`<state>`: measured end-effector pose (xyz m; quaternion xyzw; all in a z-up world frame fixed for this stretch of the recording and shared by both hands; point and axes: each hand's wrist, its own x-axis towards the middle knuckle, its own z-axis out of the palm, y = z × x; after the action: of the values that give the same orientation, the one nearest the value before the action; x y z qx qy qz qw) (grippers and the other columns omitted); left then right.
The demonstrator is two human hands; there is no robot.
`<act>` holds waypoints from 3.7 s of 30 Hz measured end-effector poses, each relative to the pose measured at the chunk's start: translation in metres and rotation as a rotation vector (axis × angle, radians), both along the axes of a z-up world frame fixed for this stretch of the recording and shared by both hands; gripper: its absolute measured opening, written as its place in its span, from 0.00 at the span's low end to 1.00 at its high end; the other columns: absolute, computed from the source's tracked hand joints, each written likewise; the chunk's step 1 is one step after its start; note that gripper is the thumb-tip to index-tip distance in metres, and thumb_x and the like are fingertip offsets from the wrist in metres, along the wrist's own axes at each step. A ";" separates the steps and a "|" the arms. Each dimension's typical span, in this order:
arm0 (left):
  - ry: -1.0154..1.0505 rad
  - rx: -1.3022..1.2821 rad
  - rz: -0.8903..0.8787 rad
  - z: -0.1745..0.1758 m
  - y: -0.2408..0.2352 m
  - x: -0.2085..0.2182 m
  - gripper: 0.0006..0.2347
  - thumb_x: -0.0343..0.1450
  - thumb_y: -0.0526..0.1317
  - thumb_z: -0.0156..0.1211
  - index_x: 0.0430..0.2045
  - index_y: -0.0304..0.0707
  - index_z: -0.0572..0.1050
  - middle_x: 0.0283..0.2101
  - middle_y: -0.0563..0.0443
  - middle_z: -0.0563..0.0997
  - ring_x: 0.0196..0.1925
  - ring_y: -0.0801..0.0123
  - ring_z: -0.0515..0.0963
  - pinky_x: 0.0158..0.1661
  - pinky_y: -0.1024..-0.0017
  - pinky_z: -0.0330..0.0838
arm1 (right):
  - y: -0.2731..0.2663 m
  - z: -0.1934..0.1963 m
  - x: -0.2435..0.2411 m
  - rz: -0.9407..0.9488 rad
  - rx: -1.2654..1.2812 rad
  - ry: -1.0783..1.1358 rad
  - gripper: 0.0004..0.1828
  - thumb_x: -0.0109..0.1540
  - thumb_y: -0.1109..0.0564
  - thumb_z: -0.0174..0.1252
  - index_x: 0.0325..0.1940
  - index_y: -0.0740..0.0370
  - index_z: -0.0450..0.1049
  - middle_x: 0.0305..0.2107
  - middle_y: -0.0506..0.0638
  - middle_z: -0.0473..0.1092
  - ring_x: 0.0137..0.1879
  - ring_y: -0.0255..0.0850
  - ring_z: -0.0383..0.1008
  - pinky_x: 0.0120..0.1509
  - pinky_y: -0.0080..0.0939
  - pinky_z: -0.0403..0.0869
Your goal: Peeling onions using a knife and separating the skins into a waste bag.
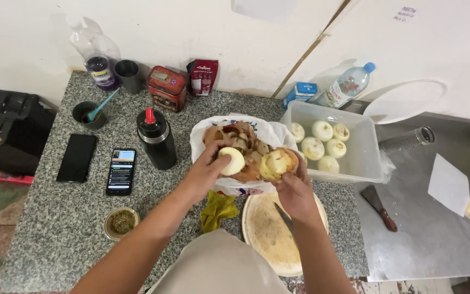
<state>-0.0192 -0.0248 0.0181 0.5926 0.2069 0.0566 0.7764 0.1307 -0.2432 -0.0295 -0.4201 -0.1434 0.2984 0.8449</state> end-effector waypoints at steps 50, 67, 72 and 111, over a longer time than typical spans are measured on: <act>0.586 0.693 -0.261 -0.194 -0.204 0.010 0.21 0.77 0.55 0.50 0.66 0.56 0.63 0.62 0.41 0.70 0.60 0.47 0.76 0.51 0.54 0.79 | -0.263 -0.152 -0.034 0.264 -1.314 -1.337 0.43 0.55 0.49 0.70 0.71 0.53 0.60 0.54 0.61 0.65 0.60 0.63 0.71 0.60 0.57 0.79; 0.191 1.310 -0.187 -0.201 -0.239 -0.005 0.21 0.70 0.40 0.65 0.55 0.33 0.65 0.53 0.38 0.68 0.58 0.43 0.74 0.54 0.55 0.74 | -0.230 -0.109 -0.058 0.375 -1.085 -0.767 0.30 0.66 0.54 0.51 0.73 0.45 0.58 0.48 0.62 0.70 0.48 0.66 0.78 0.52 0.63 0.79; 0.333 1.227 -0.293 -0.195 -0.236 0.000 0.23 0.72 0.42 0.60 0.60 0.35 0.62 0.54 0.39 0.67 0.60 0.41 0.71 0.50 0.54 0.79 | -0.219 -0.081 -0.062 0.315 -1.030 -0.814 0.24 0.67 0.55 0.52 0.69 0.49 0.66 0.48 0.63 0.73 0.47 0.64 0.80 0.49 0.60 0.81; 0.033 1.171 -0.262 -0.207 -0.221 -0.004 0.13 0.70 0.35 0.64 0.47 0.39 0.70 0.50 0.40 0.73 0.58 0.41 0.74 0.51 0.53 0.77 | -0.229 -0.102 -0.067 0.419 -1.171 -0.661 0.19 0.67 0.50 0.53 0.63 0.47 0.70 0.46 0.55 0.78 0.50 0.56 0.80 0.54 0.55 0.79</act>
<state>-0.0228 -0.2462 -0.1887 0.9431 0.0787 0.0557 0.3181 0.0635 -0.4722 -0.1313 -0.8381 -0.2863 0.3397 0.3165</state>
